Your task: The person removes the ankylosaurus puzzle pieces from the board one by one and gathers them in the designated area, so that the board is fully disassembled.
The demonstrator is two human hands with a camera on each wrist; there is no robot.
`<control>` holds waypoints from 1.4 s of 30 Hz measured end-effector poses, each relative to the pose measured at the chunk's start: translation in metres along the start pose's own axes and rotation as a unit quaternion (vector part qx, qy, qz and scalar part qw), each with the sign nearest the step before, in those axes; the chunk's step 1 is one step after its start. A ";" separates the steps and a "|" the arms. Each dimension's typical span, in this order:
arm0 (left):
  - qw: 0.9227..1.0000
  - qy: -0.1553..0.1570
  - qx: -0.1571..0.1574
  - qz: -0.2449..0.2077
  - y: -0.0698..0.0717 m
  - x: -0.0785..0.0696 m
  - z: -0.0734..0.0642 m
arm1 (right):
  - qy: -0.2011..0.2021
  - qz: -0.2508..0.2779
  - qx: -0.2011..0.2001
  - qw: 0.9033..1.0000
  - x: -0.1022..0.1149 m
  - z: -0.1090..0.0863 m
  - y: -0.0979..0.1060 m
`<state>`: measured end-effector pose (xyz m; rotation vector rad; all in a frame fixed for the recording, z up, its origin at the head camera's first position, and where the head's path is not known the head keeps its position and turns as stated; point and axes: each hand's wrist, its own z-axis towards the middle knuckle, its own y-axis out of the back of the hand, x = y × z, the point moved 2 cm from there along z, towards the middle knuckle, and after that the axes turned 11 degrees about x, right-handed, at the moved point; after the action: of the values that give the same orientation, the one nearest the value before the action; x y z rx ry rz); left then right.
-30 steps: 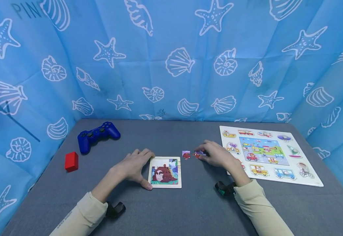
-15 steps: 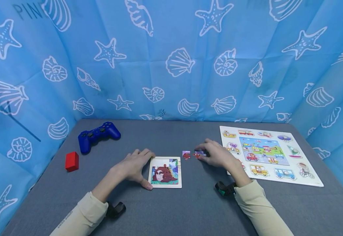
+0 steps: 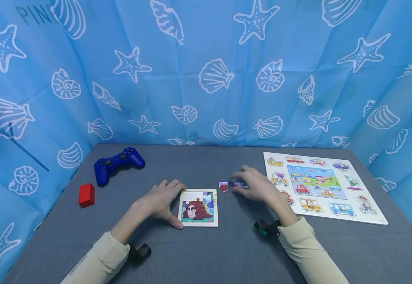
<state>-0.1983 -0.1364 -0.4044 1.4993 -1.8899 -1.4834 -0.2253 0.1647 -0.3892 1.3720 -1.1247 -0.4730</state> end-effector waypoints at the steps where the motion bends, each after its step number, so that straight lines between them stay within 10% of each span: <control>1: 1.000 0.001 0.000 -0.001 0.000 0.000 0.000 | -0.001 0.000 -0.001 1.000 0.001 0.000 0.000; 42: 1.000 0.002 0.007 -0.005 0.000 0.002 0.001 | 0.082 -0.013 0.071 0.994 0.068 0.027 -0.023</control>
<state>-0.2001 -0.1376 -0.4052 1.5188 -1.8961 -1.4748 -0.2104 0.0890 -0.3915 1.5228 -1.0226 -0.2975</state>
